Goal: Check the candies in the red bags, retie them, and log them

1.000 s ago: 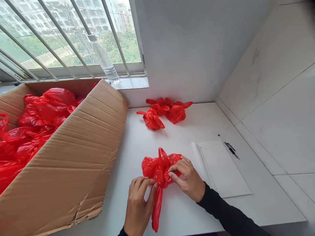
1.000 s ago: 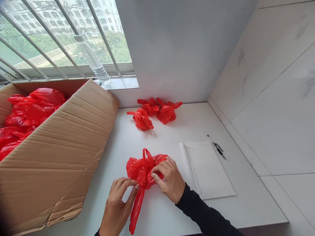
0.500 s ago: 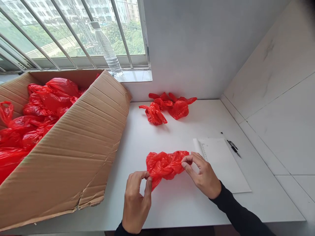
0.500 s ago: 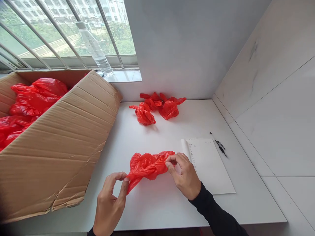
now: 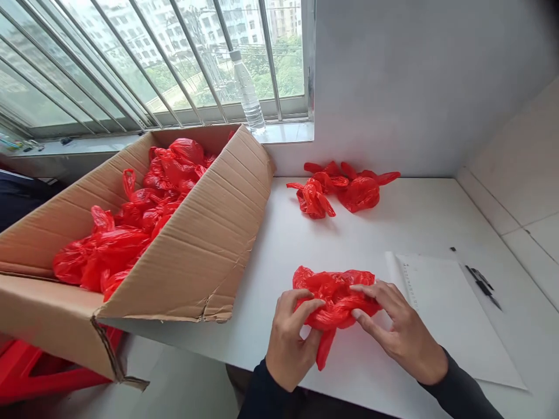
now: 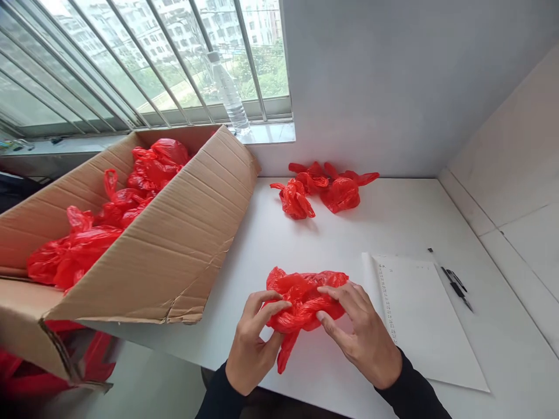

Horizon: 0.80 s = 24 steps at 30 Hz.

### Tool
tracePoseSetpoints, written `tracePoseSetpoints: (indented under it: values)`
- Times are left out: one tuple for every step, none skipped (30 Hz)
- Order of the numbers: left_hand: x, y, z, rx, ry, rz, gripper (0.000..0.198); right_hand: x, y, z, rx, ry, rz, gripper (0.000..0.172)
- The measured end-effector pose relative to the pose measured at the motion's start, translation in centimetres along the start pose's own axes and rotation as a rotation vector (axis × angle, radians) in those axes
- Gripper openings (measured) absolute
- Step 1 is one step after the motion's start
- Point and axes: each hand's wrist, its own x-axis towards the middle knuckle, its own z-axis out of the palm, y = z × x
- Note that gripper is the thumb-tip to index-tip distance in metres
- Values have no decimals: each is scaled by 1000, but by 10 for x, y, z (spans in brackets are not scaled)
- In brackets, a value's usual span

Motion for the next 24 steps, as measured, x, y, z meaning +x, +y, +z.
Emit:
tracePoseSetpoints:
  values:
    - [0, 1, -1, -7, 24, -32, 22, -1, 1, -1, 15, -1, 14, 24]
    - [0, 1, -3, -21, 52, -70, 18, -2, 1, -4, 33, 11, 49, 19]
    - [0, 0, -6, -42, 82, -114, 16, -3, 1, -6, 53, 33, 107, 18]
    - [0, -1, -8, -66, 113, -160, 17, -3, 1, -9, 73, 64, 180, 20]
    - [-1, -4, -11, -93, 142, -206, 19, -4, 0, -12, 93, 95, 253, 22]
    - [-1, -7, -14, -122, 168, -248, 22, -4, -1, -15, 115, 120, 314, 24]
    - [0, -10, -16, -150, 190, -282, 25, -4, -2, -16, 139, 135, 355, 25]
    - [0, -13, -17, -178, 209, -306, 27, -4, -3, -18, 162, 142, 375, 26]
    - [0, -15, -18, -201, 220, -321, 29, -3, -4, -18, 182, 143, 372, 26]
    - [1, -16, -19, -218, 225, -331, 31, -3, -6, -18, 194, 143, 354, 26]
    - [2, -15, -19, -227, 223, -334, 35, -2, -7, -17, 198, 142, 326, 25]
    - [2, -13, -19, -226, 215, -328, 39, -2, -8, -16, 197, 142, 292, 25]
    - [3, -10, -18, -218, 202, -312, 43, -1, -10, -15, 195, 142, 257, 24]
    - [4, -6, -18, -202, 189, -289, 47, 0, -12, -15, 197, 140, 226, 24]
    - [5, -2, -17, -182, 181, -265, 47, 0, -13, -14, 205, 138, 207, 24]
    - [6, 3, -17, -158, 181, -242, 44, 1, -15, -15, 219, 134, 200, 25]
    - [6, 7, -17, -128, 188, -224, 39, 1, -16, -15, 235, 129, 200, 25]
    - [6, 11, -18, -95, 208, -209, 32, 1, -18, -16, 250, 126, 207, 25]
    - [6, 14, -19, -57, 243, -191, 26, 1, -19, -18, 263, 126, 223, 26]
    - [5, 16, -21, -16, 289, -168, 22, 1, -20, -19, 271, 130, 248, 28]
    - [5, 19, -24, 18, 331, -147, 18, 1, -22, -21, 274, 136, 279, 29]
    - [4, 21, -26, 39, 361, -133, 16, 1, -23, -23, 275, 144, 309, 30]
    - [4, 22, -29, 50, 378, -128, 13, 0, -25, -24, 276, 151, 333, 30]
    - [3, 24, -32, 57, 384, -137, 11, 0, -26, -25, 279, 158, 347, 31]
